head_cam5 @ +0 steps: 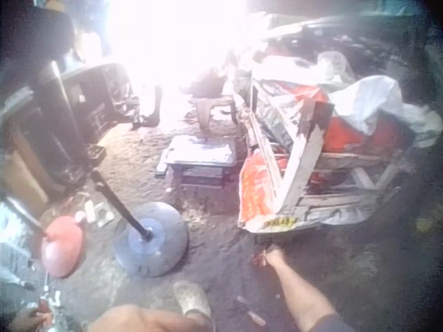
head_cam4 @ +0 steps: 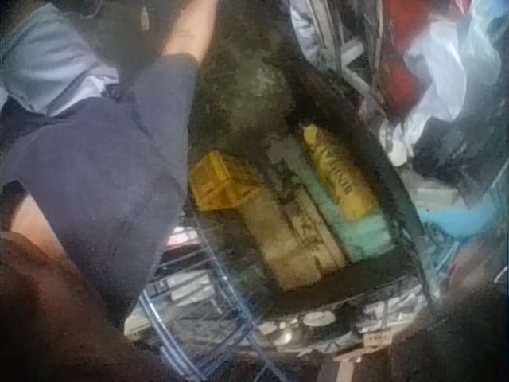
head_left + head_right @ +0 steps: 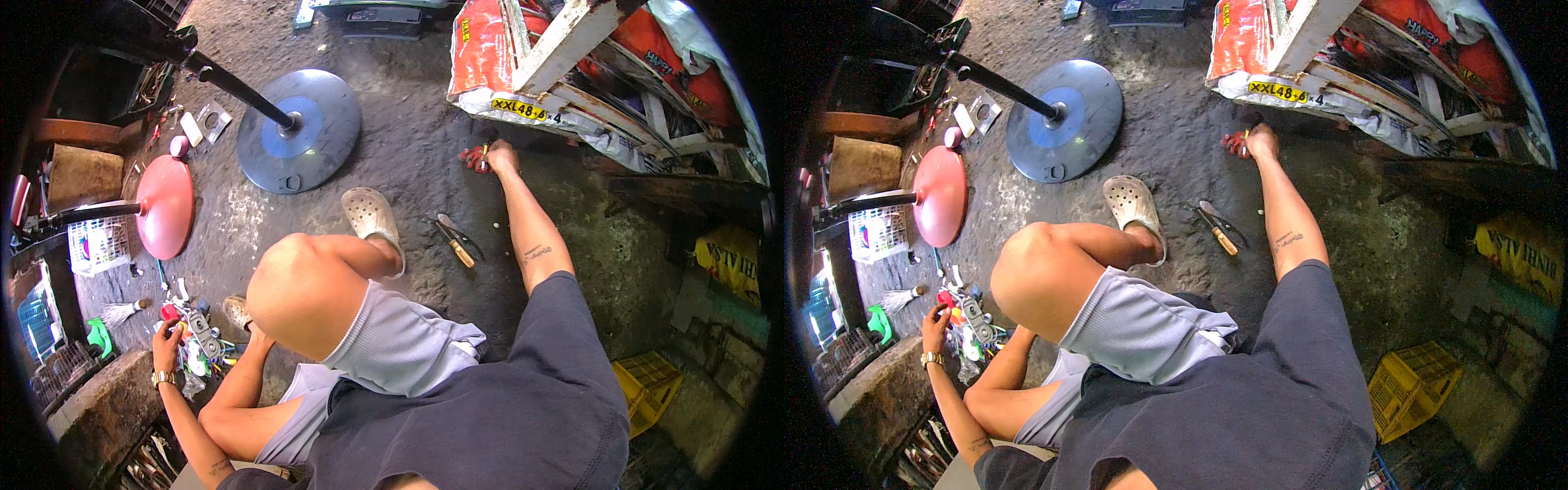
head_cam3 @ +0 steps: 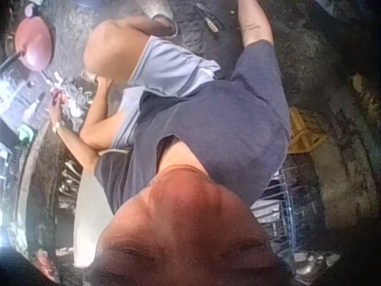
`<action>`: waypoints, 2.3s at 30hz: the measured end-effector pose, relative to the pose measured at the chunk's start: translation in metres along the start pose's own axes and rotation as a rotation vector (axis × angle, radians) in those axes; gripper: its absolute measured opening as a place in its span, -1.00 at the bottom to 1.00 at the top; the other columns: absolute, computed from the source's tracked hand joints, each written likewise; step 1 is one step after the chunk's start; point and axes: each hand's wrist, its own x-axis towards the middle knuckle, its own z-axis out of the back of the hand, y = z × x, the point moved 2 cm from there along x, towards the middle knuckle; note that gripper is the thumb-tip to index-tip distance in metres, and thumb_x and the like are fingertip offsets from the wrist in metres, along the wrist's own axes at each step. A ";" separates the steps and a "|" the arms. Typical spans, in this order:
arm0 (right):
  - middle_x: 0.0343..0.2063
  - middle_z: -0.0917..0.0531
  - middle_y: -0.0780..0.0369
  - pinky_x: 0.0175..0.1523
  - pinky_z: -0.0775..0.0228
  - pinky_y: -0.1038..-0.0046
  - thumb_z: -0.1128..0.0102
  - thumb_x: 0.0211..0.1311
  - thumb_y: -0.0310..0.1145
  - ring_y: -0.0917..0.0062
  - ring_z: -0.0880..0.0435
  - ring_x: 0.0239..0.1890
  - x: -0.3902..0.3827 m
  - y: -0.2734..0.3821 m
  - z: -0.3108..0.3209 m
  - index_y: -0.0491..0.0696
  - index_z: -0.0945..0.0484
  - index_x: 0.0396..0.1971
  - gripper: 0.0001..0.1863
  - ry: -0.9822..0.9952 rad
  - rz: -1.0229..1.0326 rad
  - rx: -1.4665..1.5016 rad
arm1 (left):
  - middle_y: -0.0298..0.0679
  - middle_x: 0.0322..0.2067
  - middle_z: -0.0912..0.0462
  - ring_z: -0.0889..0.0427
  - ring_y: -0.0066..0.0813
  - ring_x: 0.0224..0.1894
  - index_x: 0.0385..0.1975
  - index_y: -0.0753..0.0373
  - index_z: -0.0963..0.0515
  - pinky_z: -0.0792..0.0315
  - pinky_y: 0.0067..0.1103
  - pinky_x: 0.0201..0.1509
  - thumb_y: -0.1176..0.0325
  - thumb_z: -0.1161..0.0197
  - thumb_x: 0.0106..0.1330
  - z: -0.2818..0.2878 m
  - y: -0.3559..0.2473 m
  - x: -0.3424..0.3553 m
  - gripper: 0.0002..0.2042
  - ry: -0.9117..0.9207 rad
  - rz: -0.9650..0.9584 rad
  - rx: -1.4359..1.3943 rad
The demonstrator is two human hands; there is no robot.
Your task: The person disassembles a standing fan, removes the fan blade and motor housing, and uses a screwdriver to loosen screws on the motor. They handle the fan blade, motor housing, and pole while seated on the floor.
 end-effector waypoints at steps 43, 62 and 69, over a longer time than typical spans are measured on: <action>0.10 -0.47 0.03 0.28 -0.30 0.28 -0.58 -0.25 -0.35 0.22 -0.47 0.18 -0.353 0.570 0.134 -0.01 -0.12 0.32 0.06 0.132 1.707 1.016 | -0.45 -0.39 -0.58 -0.42 -0.76 -0.39 -0.03 0.20 -0.62 -0.31 -0.75 -0.30 0.35 -0.23 0.38 0.152 -0.210 -0.266 -0.78 -1.201 -0.857 -0.487; 0.05 -0.51 0.10 0.26 -0.30 0.20 -0.57 -0.22 -0.10 0.14 -0.48 0.15 -0.495 0.438 0.071 0.15 -0.25 0.33 0.00 0.407 2.050 0.468 | -0.02 0.30 -0.32 -0.35 -0.12 0.29 0.32 0.30 -0.27 -0.22 -0.21 0.38 0.03 -0.12 0.42 0.083 -0.158 -0.400 -0.40 -1.722 -0.716 -1.012; 0.09 -0.47 0.09 0.34 -0.15 0.12 -0.32 -0.11 -0.45 0.15 -0.38 0.21 -0.534 0.383 -0.002 -0.02 -0.36 0.21 -0.26 0.106 1.899 0.746 | -0.11 0.29 -0.37 -0.36 -0.16 0.31 0.32 0.27 -0.29 -0.16 -0.22 0.42 -0.02 -0.15 0.38 0.080 -0.030 -0.453 -0.37 -1.749 -0.318 -1.253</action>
